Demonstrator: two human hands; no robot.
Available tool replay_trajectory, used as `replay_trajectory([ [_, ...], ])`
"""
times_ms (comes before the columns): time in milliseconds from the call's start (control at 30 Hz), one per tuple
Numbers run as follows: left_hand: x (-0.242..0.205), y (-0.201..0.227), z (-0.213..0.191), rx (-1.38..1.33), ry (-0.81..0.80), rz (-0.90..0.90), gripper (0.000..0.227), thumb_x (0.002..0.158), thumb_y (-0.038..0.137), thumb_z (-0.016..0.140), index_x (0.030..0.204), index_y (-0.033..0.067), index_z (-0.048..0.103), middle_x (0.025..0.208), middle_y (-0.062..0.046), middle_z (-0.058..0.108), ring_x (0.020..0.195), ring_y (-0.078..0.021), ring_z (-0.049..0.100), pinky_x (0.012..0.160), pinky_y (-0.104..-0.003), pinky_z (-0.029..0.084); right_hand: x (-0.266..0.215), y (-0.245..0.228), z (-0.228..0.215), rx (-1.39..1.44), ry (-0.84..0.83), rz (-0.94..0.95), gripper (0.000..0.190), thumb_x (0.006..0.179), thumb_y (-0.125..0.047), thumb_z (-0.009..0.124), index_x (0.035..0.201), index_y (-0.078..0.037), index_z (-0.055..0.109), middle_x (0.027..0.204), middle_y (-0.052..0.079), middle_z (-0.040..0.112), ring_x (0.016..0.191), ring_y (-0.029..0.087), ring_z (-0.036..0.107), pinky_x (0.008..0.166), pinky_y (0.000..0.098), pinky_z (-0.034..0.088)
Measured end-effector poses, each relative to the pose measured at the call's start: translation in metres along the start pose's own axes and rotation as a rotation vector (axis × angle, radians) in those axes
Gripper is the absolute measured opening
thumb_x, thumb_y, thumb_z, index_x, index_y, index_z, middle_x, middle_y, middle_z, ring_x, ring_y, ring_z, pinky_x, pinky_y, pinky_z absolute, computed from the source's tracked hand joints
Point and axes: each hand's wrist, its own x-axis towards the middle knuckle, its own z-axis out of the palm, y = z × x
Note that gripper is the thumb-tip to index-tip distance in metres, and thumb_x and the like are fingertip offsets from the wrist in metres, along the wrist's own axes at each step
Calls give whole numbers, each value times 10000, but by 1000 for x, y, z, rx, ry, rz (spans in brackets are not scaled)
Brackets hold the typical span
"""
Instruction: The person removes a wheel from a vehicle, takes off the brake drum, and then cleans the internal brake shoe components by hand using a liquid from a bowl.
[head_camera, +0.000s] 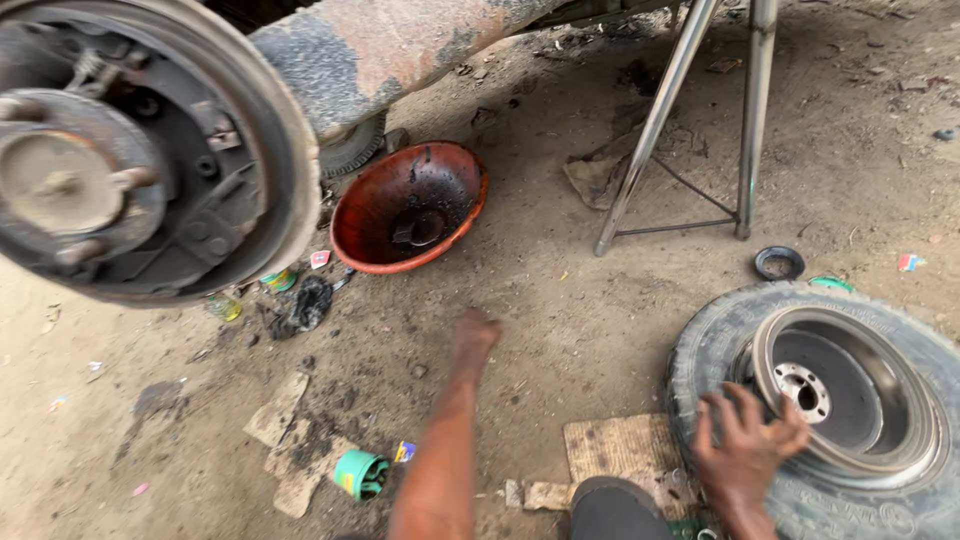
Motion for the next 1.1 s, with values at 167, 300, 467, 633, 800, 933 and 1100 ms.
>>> replay_trajectory([
  [167, 61, -1, -68, 542, -8, 37, 733, 872, 194, 688, 1512, 39, 367, 1518, -154, 465, 1416, -341, 456, 1130, -459, 448, 65, -11, 27, -63, 73, -185, 321, 937, -222, 649, 1208, -69, 727, 1564, 124, 475, 1508, 285, 371, 1234, 562, 153],
  [300, 120, 3, -76, 606, 337, 186, 727, 884, 153, 645, 1538, 4, 364, 1488, -163, 465, 1340, -350, 477, 1058, -519, 481, 71, 15, 61, 52, -131, -487, 332, 857, -166, 620, 1140, 4, 650, 1453, 199, 537, 1425, 342, 450, 1158, 481, 320],
  [467, 152, 5, -38, 512, 272, 177, 547, 857, 125, 637, 1393, 74, 540, 1396, -129, 553, 1321, -458, 381, 1063, -571, 359, 60, 14, 67, 28, -365, -380, 372, 907, -266, 628, 1137, 27, 645, 1343, 216, 572, 1326, 354, 501, 1077, 451, 420],
  [633, 118, -2, -21, 884, 90, 302, 230, 972, 228, 573, 1092, 176, 762, 1131, -83, 725, 1342, -284, 442, 1062, -476, 368, 68, 4, 67, -36, -360, -380, 328, 888, -294, 627, 1046, -9, 665, 1268, 169, 600, 1239, 340, 554, 1019, 454, 451],
  [800, 4, -19, -39, 873, 107, 605, 316, 855, 113, 640, 1142, 7, 720, 1185, -146, 668, 1272, -306, 489, 1002, -451, 394, 68, -3, 63, -56, -360, -398, 317, 884, -297, 619, 1035, -23, 672, 1218, 138, 623, 1189, 319, 581, 973, 443, 469],
  [933, -117, -33, -77, 619, 92, 746, 371, 724, 76, 684, 1076, -41, 698, 1119, -179, 654, 1233, -359, 501, 952, -485, 403, 70, -6, 57, -103, -327, -420, 309, 913, -301, 608, 1045, -30, 675, 1223, 137, 623, 1180, 321, 589, 995, 444, 470],
  [1100, -255, -78, -88, 544, -192, 800, 316, 745, 72, 689, 1047, -20, 706, 1105, -172, 656, 1221, -353, 526, 968, -484, 409, 63, -5, 42, -111, -338, -466, 331, 967, -305, 605, 1129, -20, 655, 1224, 156, 608, 1163, 346, 588, 1005, 451, 469],
])
